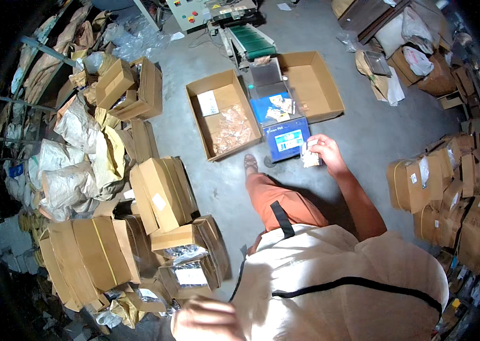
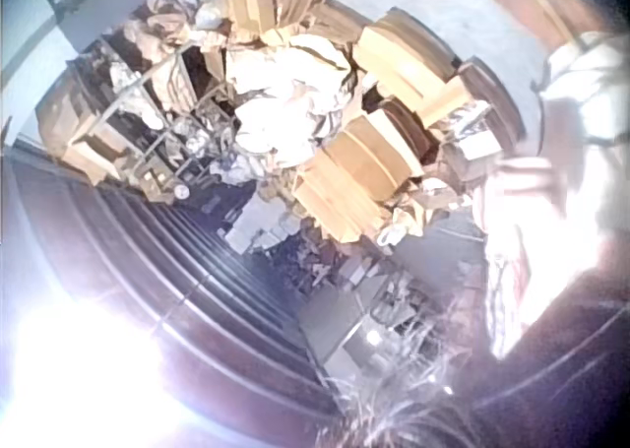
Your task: The person writes on a piece of paper, then moves to a digital scale to weigh small plastic bags containing a light-colored granular substance. They place the bags on the scale, interact with the touchscreen, and then move the weighed bags into a cardboard box. The person also briefly interacts with a larger machine's control panel.
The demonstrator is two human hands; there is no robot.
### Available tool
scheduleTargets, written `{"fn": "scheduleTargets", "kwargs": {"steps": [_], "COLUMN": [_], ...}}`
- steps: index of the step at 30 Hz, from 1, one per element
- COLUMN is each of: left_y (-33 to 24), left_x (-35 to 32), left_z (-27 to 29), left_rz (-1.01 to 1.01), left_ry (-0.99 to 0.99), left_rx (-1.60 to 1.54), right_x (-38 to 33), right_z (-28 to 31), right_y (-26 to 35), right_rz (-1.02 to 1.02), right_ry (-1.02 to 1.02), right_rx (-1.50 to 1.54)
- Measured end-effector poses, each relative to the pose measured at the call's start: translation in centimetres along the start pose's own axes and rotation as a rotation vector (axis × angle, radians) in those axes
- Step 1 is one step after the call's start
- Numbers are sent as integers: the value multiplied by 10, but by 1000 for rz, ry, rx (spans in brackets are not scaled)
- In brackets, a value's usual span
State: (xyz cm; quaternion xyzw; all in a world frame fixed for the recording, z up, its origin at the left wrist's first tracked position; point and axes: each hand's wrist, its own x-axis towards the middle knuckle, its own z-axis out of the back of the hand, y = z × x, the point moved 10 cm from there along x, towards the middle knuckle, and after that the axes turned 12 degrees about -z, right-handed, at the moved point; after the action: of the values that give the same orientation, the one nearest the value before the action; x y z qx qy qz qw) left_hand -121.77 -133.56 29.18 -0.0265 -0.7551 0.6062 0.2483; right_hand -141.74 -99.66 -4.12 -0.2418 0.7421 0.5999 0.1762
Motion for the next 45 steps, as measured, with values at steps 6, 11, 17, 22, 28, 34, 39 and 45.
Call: {"fn": "scheduleTargets", "kwargs": {"steps": [6, 11, 17, 22, 28, 34, 39, 45], "left_y": [134, 246, 272, 321, 366, 371, 378, 404], "left_x": [-144, -211, -197, -204, -187, -132, -86, -70], "left_z": [31, -46, -105, -134, -140, -100, -47, -17], "left_rz": [648, 684, 710, 711, 642, 574, 656, 781], "left_ry": [-771, -1047, -939, -1267, -1483, -1337, -1298, -1282], "left_rx": [323, -319, -15, -150, -433, -156, -305, -481], "right_x": [-56, -47, -19, 14, 34, 28, 27, 33], "right_z": [54, 65, 30, 82, 167, 208, 213, 208], "right_y": [-35, -85, -72, -60, -32, -27, -34, -19], "right_rz": [-73, -208, -197, -119, -141, -196, -184, -115], "right_ry": [-55, -20, 203, 237, 102, 34, -39, -156], "right_rx": [-48, -213, -312, -361, -493, -350, -385, -397]}}
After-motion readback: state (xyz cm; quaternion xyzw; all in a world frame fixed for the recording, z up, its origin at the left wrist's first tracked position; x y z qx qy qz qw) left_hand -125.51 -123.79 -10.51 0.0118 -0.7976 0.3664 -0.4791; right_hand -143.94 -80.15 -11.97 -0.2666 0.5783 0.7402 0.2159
